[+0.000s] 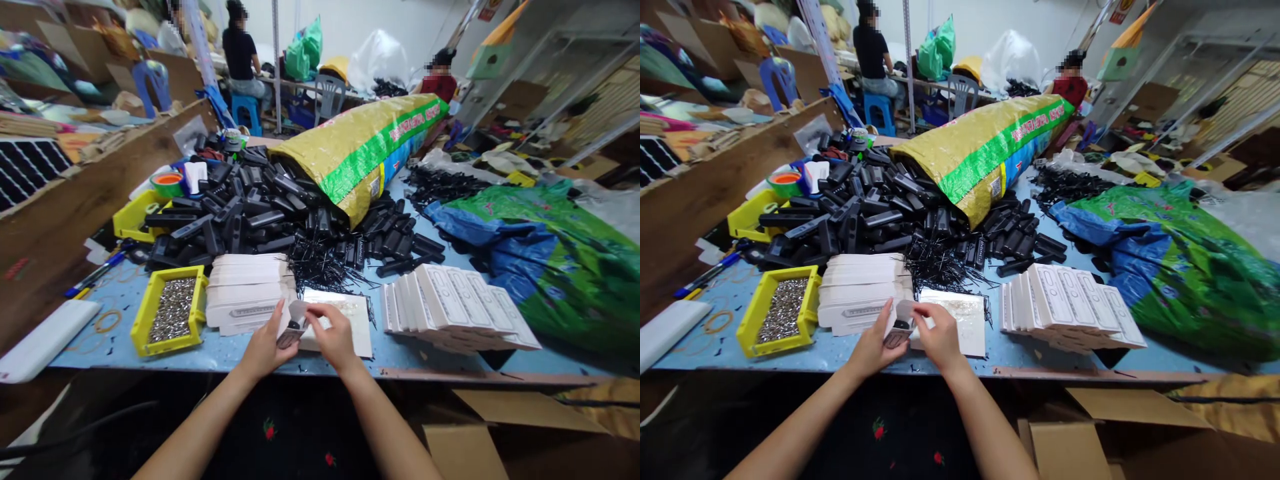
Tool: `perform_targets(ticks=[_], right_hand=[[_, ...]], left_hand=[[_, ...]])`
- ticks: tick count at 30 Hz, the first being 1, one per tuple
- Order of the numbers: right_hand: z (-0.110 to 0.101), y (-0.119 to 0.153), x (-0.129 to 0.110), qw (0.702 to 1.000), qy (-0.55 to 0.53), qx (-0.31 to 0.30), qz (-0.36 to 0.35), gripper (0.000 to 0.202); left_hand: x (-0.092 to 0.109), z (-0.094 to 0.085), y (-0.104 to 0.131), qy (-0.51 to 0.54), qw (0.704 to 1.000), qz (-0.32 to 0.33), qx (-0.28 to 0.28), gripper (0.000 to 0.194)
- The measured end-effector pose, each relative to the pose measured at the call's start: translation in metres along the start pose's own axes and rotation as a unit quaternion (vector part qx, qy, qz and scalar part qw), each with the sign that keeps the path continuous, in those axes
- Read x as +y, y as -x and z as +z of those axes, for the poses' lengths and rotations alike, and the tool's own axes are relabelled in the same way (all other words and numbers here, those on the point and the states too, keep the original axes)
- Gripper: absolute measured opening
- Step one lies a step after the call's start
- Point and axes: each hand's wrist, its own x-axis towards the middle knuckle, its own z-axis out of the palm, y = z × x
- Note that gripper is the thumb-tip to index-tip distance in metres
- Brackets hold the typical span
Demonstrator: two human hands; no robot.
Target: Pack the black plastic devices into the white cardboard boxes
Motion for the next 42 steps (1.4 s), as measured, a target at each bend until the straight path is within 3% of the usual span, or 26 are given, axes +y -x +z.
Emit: perform_targets(ticks=[3, 6, 8, 10, 12, 16, 19, 21, 24, 26, 28, 29, 31, 32, 34, 35, 36, 37, 39, 40, 42], right_hand=[[0.015, 0.007, -0.003, 0.995, 0.073, -0.052, -0.048, 0.010], [0.023, 0.008, 0.010, 0.998, -0.045, -0.014, 0.041, 0.032], [0.030, 0.009, 0.019, 0.988, -0.127, -0.058, 0.070, 0.039], [0.037, 0.012, 0.024, 0.979, -0.157, -0.120, 0.047, 0.037], [0.040, 0.014, 0.025, 0.977, -0.163, -0.131, 0.040, 0.033], [0.038, 0.013, 0.025, 0.978, -0.169, -0.100, 0.078, 0.031], [0.037, 0.017, 0.027, 0.987, -0.107, -0.118, -0.010, 0.034], [0.040, 0.029, 0.028, 0.988, -0.064, -0.137, -0.022, 0.047], [0.041, 0.050, 0.019, 0.989, 0.003, -0.145, 0.032, 0.094], [0.022, 0.058, 0.004, 0.987, 0.064, -0.143, 0.021, 0.103], [-0.024, 0.055, -0.015, 0.989, 0.128, -0.073, -0.029, 0.086], [-0.059, 0.050, -0.024, 0.984, 0.173, 0.021, -0.044, 0.077], [-0.143, 0.033, -0.035, 0.931, 0.294, 0.213, -0.023, 0.059], [-0.188, 0.023, -0.035, 0.893, 0.353, 0.278, -0.016, 0.058], [-0.269, 0.006, -0.025, 0.813, 0.450, 0.367, 0.033, 0.063], [-0.299, 0.000, -0.017, 0.788, 0.473, 0.385, 0.085, 0.063], [-0.321, -0.003, -0.009, 0.789, 0.470, 0.365, 0.150, 0.061], [-0.333, -0.005, -0.003, 0.802, 0.455, 0.333, 0.196, 0.057], [-0.327, -0.005, 0.001, 0.814, 0.443, 0.320, 0.195, 0.051], [-0.311, -0.005, 0.000, 0.812, 0.444, 0.347, 0.149, 0.050], [-0.259, -0.011, -0.006, 0.802, 0.426, 0.418, 0.031, 0.050]], left_hand=[[-0.010, -0.002, -0.001, 0.012, 0.999, 0.044, 0.018, 0.065], [-0.014, -0.001, -0.003, 0.032, 0.996, 0.082, -0.006, 0.045], [-0.011, 0.000, -0.006, 0.067, 0.996, 0.054, -0.030, 0.062], [-0.004, 0.002, -0.009, 0.113, 0.992, 0.013, -0.049, 0.088], [0.002, 0.002, -0.011, 0.134, 0.989, -0.018, -0.057, 0.101], [0.004, 0.002, -0.013, 0.112, 0.991, -0.043, -0.062, 0.103], [0.002, 0.005, -0.013, 0.121, 0.990, -0.040, -0.059, 0.098], [0.005, 0.007, -0.012, 0.150, 0.987, -0.050, -0.019, 0.094], [0.014, 0.002, -0.004, 0.220, 0.971, -0.095, 0.018, 0.079], [0.013, -0.015, 0.001, 0.241, 0.966, -0.089, -0.007, 0.070], [-0.001, -0.047, 0.003, 0.214, 0.974, -0.046, 0.048, 0.073], [-0.012, -0.067, 0.001, 0.162, 0.979, -0.044, 0.114, 0.072], [-0.039, -0.108, -0.005, 0.010, 0.969, -0.122, 0.215, 0.053], [-0.053, -0.126, -0.009, -0.079, 0.960, -0.167, 0.212, 0.046], [-0.080, -0.151, -0.013, -0.187, 0.949, -0.210, 0.144, 0.033], [-0.093, -0.157, -0.014, -0.207, 0.948, -0.219, 0.105, 0.030], [-0.105, -0.161, -0.014, -0.216, 0.949, -0.218, 0.076, 0.028], [-0.115, -0.161, -0.012, -0.222, 0.950, -0.210, 0.058, 0.027], [-0.133, -0.158, -0.008, -0.254, 0.949, -0.180, 0.055, 0.026], [-0.139, -0.156, -0.005, -0.276, 0.945, -0.167, 0.053, 0.025], [-0.144, -0.154, -0.001, -0.311, 0.935, -0.169, 0.028, 0.022]])
